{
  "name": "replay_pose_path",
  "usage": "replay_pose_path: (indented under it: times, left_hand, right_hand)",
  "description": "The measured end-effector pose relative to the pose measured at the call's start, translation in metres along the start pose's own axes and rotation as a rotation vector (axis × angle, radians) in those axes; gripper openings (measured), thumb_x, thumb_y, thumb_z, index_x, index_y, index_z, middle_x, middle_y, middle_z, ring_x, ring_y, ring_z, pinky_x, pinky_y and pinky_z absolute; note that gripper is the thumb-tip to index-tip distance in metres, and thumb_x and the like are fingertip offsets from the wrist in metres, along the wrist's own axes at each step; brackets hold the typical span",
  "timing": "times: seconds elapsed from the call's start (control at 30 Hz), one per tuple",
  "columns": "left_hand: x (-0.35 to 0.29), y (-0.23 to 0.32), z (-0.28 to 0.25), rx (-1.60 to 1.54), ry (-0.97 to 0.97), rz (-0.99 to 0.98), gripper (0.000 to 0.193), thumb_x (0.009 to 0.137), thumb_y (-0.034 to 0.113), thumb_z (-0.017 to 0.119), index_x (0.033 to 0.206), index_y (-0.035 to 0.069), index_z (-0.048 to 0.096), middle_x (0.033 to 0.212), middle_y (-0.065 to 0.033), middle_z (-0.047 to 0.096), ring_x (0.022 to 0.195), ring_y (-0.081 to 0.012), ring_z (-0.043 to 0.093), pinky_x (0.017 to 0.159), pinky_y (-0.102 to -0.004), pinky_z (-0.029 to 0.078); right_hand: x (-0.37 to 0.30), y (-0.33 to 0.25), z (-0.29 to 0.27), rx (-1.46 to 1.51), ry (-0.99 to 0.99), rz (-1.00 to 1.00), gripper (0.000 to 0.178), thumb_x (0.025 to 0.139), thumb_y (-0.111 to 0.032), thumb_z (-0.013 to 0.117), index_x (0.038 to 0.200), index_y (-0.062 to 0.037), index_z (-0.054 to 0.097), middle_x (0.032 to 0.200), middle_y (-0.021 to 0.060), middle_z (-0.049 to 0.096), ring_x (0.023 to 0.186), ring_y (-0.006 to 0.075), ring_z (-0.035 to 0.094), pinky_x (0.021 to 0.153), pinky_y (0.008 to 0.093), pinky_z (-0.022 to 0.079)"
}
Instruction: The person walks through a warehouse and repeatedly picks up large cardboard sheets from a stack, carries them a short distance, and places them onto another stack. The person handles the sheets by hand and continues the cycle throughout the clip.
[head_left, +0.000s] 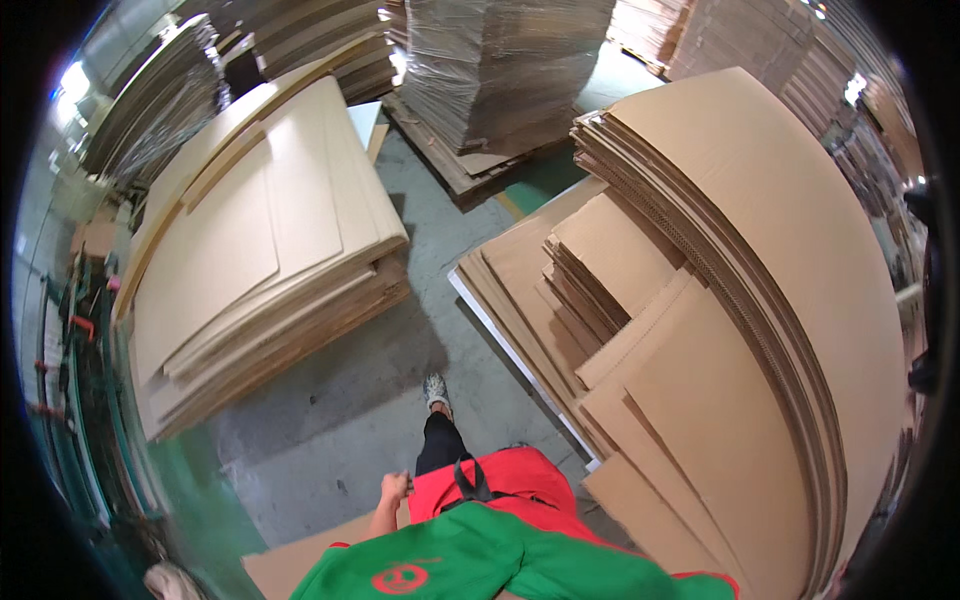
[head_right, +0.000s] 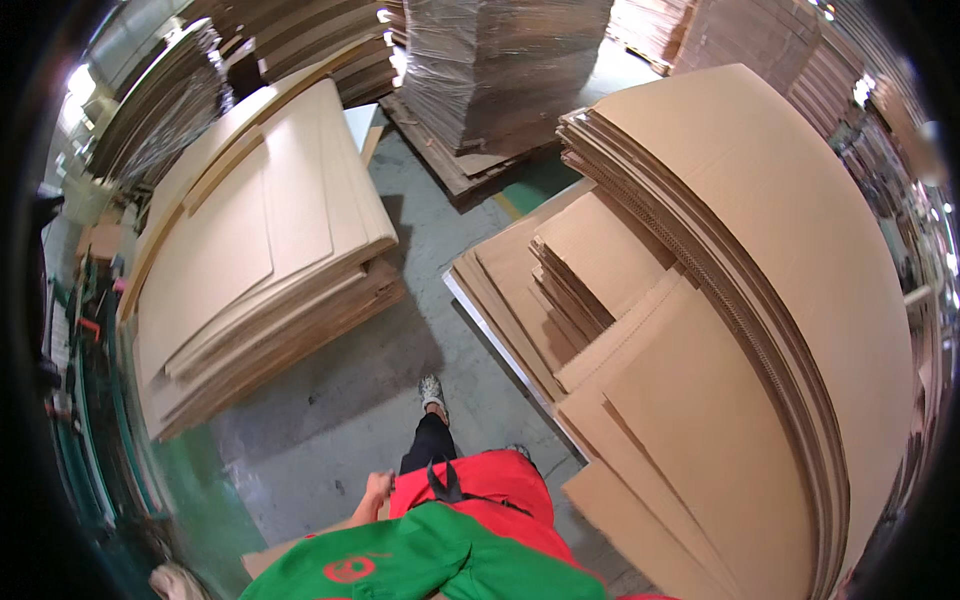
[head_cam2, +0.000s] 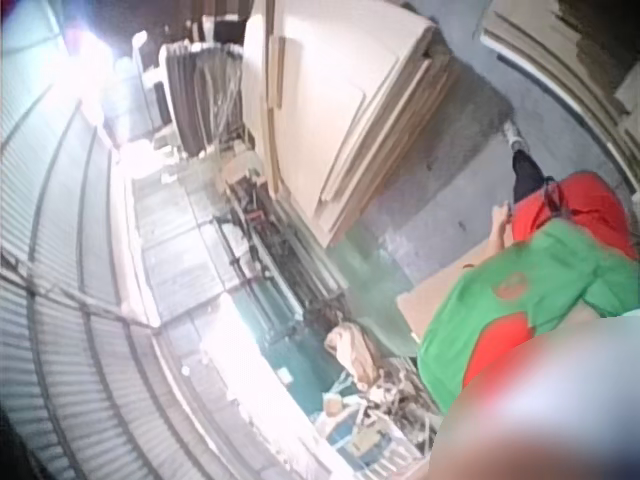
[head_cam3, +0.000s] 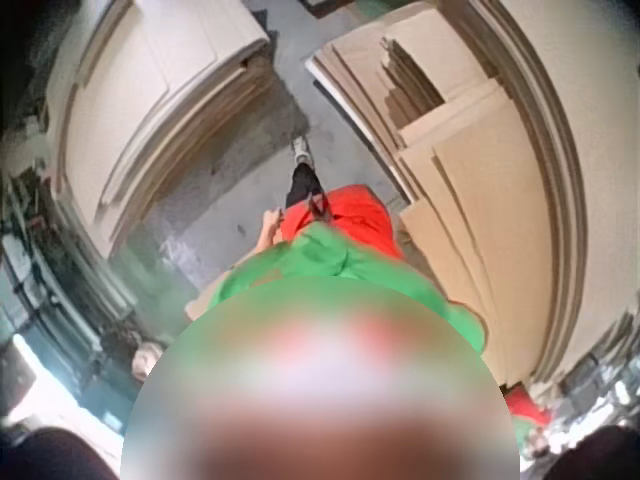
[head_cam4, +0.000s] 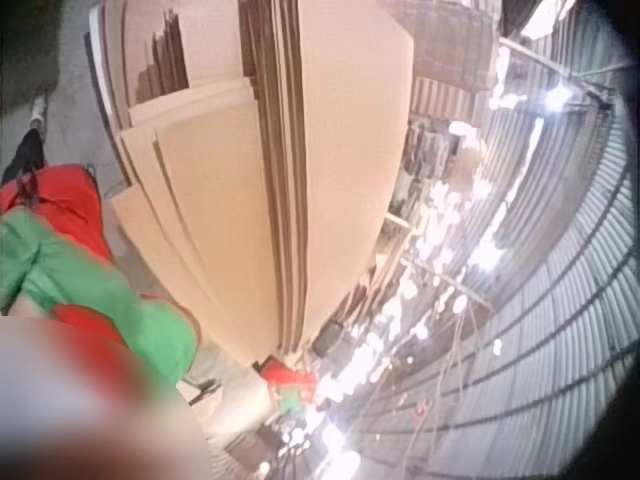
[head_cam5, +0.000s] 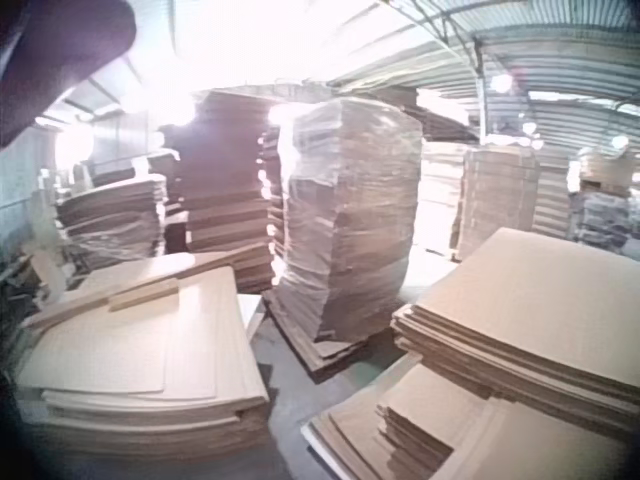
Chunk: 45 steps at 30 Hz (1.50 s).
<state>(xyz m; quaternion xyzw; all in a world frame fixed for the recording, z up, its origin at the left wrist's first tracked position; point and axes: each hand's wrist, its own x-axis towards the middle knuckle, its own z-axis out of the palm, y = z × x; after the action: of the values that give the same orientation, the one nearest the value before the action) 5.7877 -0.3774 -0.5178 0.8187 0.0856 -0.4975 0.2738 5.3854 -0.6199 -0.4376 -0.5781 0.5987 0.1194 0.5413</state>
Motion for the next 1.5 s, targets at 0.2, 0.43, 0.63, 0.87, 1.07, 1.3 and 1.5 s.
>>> replay_pose_path:
  times: [0.2, 0.43, 0.63, 0.87, 1.07, 1.3, 1.5]
  left_hand:
    - [0.078, 0.307, -0.067, 0.140, 0.094, 0.511, 0.034, 0.091, 0.028, 0.054, 0.085, -0.004, 0.065, 0.066, -0.0100, 0.063, 0.063, -0.0185, 0.061, 0.062, -0.0346, 0.048]
    - [-0.033, 0.667, 0.052, 0.013, -0.458, 1.212, 0.033, 0.098, 0.027, 0.051, 0.109, -0.001, 0.063, 0.101, -0.0077, 0.066, 0.089, -0.0157, 0.063, 0.076, -0.0296, 0.049]
    - [-0.122, 0.769, 0.164, 0.045, -0.760, 1.389, 0.031, 0.099, 0.024, 0.052, 0.114, -0.003, 0.060, 0.106, -0.0100, 0.065, 0.096, -0.0160, 0.062, 0.078, -0.0288, 0.051]
    - [-0.125, 0.896, 0.293, 0.422, -0.698, 1.705, 0.051, 0.095, 0.033, 0.058, 0.126, -0.008, 0.049, 0.119, -0.0187, 0.060, 0.108, -0.0263, 0.059, 0.091, -0.0348, 0.047]
    - [-0.126, 0.938, 0.393, 0.715, -0.675, 1.901, 0.076, 0.090, 0.042, 0.062, 0.138, -0.010, 0.036, 0.137, -0.0295, 0.043, 0.131, -0.0352, 0.041, 0.108, -0.0412, 0.033]
    - [-0.123, 0.917, 0.391, 0.958, -0.280, 2.150, 0.076, 0.091, 0.053, 0.052, 0.137, -0.006, 0.040, 0.144, -0.0277, 0.035, 0.135, -0.0424, 0.032, 0.110, -0.0487, 0.029]
    - [-0.114, 0.919, 0.397, 0.904, -0.317, 2.126, 0.072, 0.092, 0.053, 0.050, 0.140, 0.000, 0.039, 0.147, -0.0256, 0.032, 0.137, -0.0451, 0.026, 0.111, -0.0505, 0.028]
  right_hand:
    - [-0.020, -0.112, 0.045, 0.063, -0.111, 0.276, 0.043, 0.090, -0.036, 0.053, 0.112, -0.0007, 0.063, 0.106, 0.0206, 0.066, 0.104, 0.0285, 0.062, 0.088, 0.0393, 0.047]
    - [0.060, -0.308, -0.007, 0.337, 0.456, -0.225, 0.036, 0.090, -0.028, 0.054, 0.110, -0.0001, 0.064, 0.106, 0.0202, 0.067, 0.100, 0.0321, 0.065, 0.087, 0.0395, 0.050]
    - [0.103, -0.333, -0.033, 0.413, 0.586, -0.121, 0.033, 0.090, -0.029, 0.057, 0.110, -0.0038, 0.064, 0.103, 0.0173, 0.068, 0.098, 0.0305, 0.066, 0.084, 0.0392, 0.051]
    - [0.127, -0.313, -0.004, 0.679, 0.979, 0.091, 0.028, 0.084, -0.026, 0.056, 0.098, -0.0045, 0.066, 0.096, 0.0175, 0.068, 0.092, 0.0342, 0.065, 0.080, 0.0424, 0.051]
    - [0.103, -0.353, 0.096, 1.145, 1.329, 0.587, 0.033, 0.082, -0.030, 0.058, 0.100, -0.0043, 0.069, 0.092, 0.0190, 0.068, 0.089, 0.0349, 0.066, 0.079, 0.0422, 0.051]
    - [0.162, -0.491, 0.265, 1.928, 1.347, 0.867, 0.020, 0.084, -0.015, 0.058, 0.096, -0.0005, 0.066, 0.075, 0.0057, 0.063, 0.064, 0.0149, 0.059, 0.053, 0.0273, 0.047]
    - [0.250, -0.563, 0.331, 2.014, 1.146, 0.414, 0.027, 0.085, -0.022, 0.060, 0.108, -0.0094, 0.067, 0.088, 0.0080, 0.068, 0.066, 0.0181, 0.064, 0.056, 0.0319, 0.053]
